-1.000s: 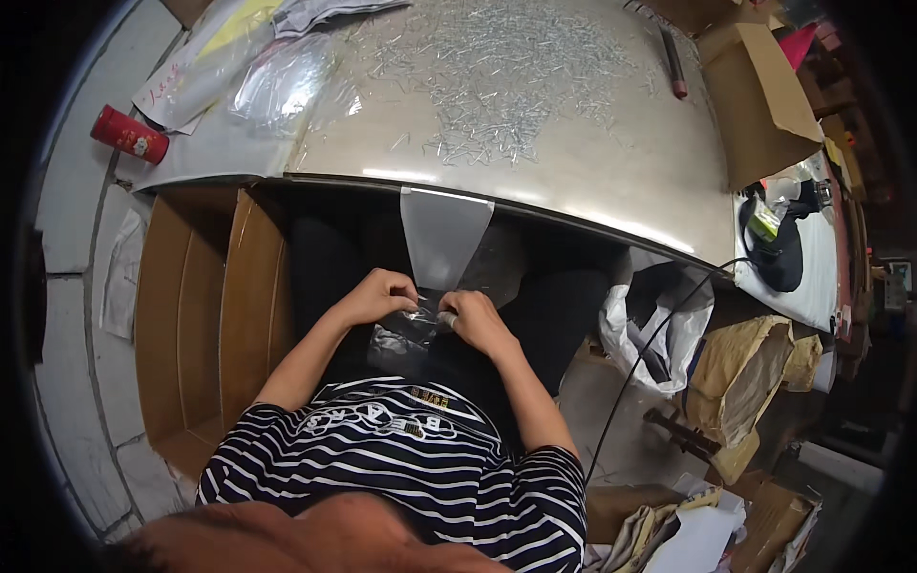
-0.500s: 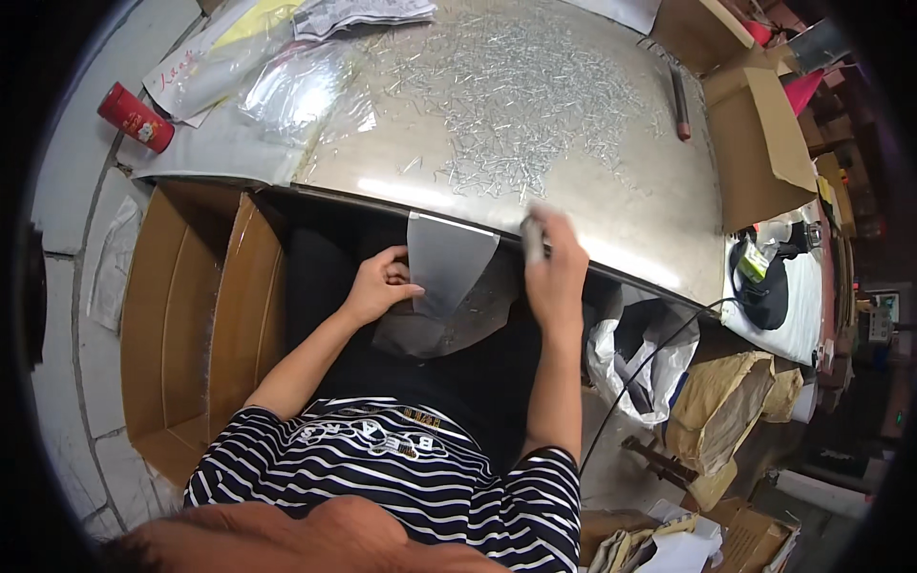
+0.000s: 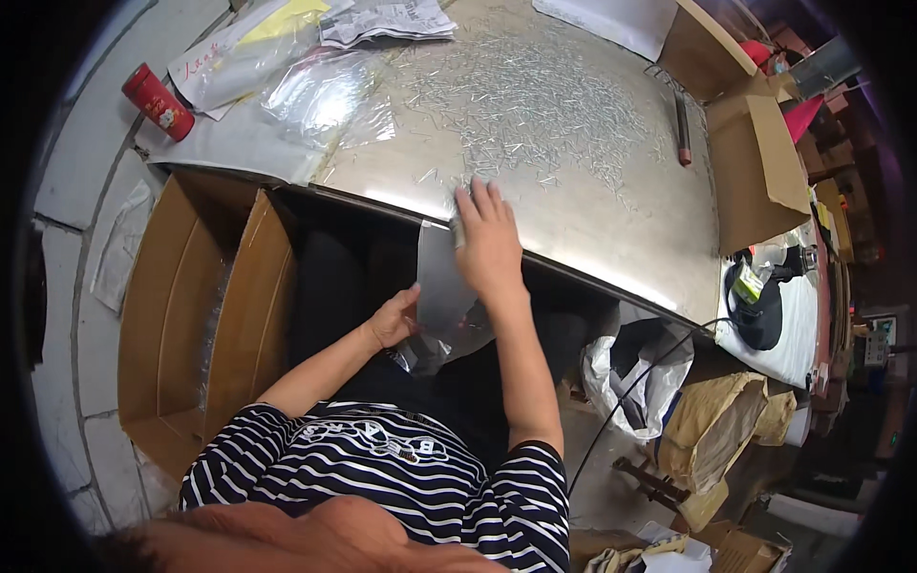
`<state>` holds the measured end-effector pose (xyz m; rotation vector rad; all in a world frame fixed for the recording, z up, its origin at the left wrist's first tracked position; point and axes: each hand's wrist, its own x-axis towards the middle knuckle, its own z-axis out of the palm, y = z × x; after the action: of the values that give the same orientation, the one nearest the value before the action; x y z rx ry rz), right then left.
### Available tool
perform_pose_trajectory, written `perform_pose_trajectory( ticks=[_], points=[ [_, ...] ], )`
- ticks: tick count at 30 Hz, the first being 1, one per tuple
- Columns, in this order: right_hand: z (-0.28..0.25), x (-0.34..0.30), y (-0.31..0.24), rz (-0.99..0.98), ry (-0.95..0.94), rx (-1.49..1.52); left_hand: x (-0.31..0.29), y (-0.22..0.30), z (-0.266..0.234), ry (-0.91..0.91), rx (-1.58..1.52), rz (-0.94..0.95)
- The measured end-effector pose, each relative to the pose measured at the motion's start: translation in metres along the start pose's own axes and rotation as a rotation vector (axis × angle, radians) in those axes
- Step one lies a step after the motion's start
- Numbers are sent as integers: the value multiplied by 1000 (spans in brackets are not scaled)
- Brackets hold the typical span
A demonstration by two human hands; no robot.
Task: Packaging small metal components from a workbench into plastic bags and placing them into a box.
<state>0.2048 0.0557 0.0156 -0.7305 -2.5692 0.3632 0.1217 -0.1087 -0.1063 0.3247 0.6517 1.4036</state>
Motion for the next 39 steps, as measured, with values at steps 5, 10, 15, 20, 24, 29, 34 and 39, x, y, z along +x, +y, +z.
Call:
perform_pose_trajectory(
  ticks=[5, 10, 15, 20, 24, 29, 34, 39],
  points=[
    [-54, -41, -33, 120, 98, 345, 5, 1, -88, -313, -268, -245],
    [-56, -85, -31, 222, 119, 467, -4, 4, -14, -208, -247, -193],
    [-42, -112, -29, 272, 30, 548, -16, 10, 0, -347, -40, -104],
    [-17, -119, -42, 179, -23, 489, -16, -6, -14, -97, 180, -180],
    [1, -126, -31, 120, -314, 492, -18, -11, -11, -56, 254, -163],
    [8, -115, -31, 213, -464, 453, -8, -34, -46, 46, 272, -227],
    [-3, -123, -19, 418, -227, 738, -29, -9, 0, -55, 165, -327],
    [-5, -121, -14, 411, -340, 574, -22, 12, 24, -70, 293, -283]
  ],
)
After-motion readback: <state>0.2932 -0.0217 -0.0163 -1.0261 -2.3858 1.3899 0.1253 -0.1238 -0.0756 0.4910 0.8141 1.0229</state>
